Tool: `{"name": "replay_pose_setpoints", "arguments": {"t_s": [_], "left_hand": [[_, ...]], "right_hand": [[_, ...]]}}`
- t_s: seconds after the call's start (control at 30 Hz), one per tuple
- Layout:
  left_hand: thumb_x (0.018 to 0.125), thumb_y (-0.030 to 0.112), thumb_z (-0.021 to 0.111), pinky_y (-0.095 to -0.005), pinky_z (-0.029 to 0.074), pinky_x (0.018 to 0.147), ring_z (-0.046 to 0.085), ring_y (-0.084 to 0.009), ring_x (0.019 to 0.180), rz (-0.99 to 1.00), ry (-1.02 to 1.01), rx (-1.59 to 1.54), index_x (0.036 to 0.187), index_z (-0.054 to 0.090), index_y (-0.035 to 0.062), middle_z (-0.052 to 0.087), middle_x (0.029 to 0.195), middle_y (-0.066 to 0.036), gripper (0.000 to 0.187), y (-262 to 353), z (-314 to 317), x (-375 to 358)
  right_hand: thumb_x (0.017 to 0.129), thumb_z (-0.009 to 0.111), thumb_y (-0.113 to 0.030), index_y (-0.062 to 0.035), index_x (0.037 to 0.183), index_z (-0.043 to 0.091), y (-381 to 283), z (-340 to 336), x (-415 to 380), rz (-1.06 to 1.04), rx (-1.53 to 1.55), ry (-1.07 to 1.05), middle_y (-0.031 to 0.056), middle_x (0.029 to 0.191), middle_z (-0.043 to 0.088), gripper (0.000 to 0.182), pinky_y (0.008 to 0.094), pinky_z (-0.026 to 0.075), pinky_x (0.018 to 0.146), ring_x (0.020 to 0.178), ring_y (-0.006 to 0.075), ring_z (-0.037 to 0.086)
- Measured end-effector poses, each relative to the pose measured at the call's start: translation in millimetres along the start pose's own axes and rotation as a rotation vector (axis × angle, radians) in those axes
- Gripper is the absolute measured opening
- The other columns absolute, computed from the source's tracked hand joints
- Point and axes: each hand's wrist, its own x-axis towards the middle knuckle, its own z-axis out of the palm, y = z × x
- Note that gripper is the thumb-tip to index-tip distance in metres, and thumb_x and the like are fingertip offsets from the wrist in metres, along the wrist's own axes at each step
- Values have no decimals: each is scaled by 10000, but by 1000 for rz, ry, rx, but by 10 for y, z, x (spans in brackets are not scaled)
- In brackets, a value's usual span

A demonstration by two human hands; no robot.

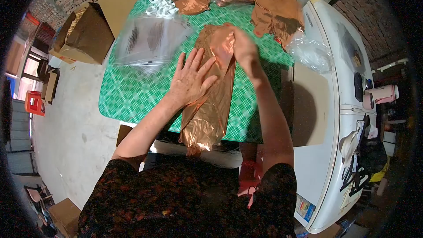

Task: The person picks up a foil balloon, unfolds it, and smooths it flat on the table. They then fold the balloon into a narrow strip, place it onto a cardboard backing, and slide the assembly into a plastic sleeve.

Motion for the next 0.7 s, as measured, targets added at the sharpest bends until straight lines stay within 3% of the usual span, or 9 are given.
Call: {"name": "replay_pose_setpoints", "arguments": {"t_s": [0.07,0.17,0.23,0.3,0.37,0.47,0.5,0.6,0.7], "left_hand": [[1053,559,397,-572,167,1245,265,-360,1538,13,54,-12,1543,475,164,375,1614,-208,634,-3,24,-9],[1057,552,388,-569,180,1239,278,-359,1532,19,83,-18,1530,498,150,397,1600,-215,630,-5,20,-7],[1058,543,388,-569,183,1239,283,-360,1529,25,84,-16,1528,497,142,396,1601,-213,628,5,20,-11],[1060,532,385,-569,185,1238,288,-359,1527,31,85,-7,1528,493,127,393,1603,-210,629,-11,36,-7],[1061,522,375,-570,188,1238,294,-359,1524,29,62,28,1537,473,107,393,1605,-204,639,-13,20,-11],[1065,516,353,-571,182,1239,288,-356,1527,19,48,46,1554,437,83,390,1613,-194,658,-6,10,14],[1067,515,345,-571,177,1241,284,-354,1530,16,37,45,1560,424,77,388,1616,-190,665,3,21,-11],[1068,529,329,-566,160,1245,267,-348,1539,35,44,75,1579,394,83,374,1628,-185,681,-25,70,-15],[1057,537,378,-565,154,1250,259,-353,1543,51,57,12,1583,374,77,345,1638,-191,699,-27,65,-54]], "right_hand": [[1039,488,-71,-18,1359,594,-178,-197,129,-56,-114,213,178,1345,646,341,346,474,1059,1223,254,629],[1042,488,-119,-1,1372,587,-113,-142,218,-166,-187,234,191,1379,624,364,380,445,1094,1275,294,599],[1035,499,-164,15,1439,518,-204,-31,116,-470,-330,-140,173,1462,554,443,408,342,1190,1400,307,481],[1043,486,-200,17,1495,462,-361,164,-14,-496,-512,-399,161,1534,491,502,424,267,1248,1483,311,392],[1068,449,-230,5,1537,418,-574,361,-90,-246,-735,-532,154,1593,434,526,430,220,1268,1522,307,330],[1081,342,-380,1,1556,397,-379,375,-132,-278,-782,-462,167,1649,348,611,459,164,1278,1558,298,254],[1088,342,-375,-8,1584,352,-236,412,-108,-263,-822,-468,150,1678,297,617,443,130,1285,1575,284,208],[1093,330,-372,-6,1579,360,-443,383,-186,-272,-706,-430,155,1670,312,610,446,134,1284,1573,286,217],[1091,388,-349,-7,1573,369,-229,374,-187,-474,-855,-354,162,1649,352,591,452,186,1272,1554,296,271]]}}
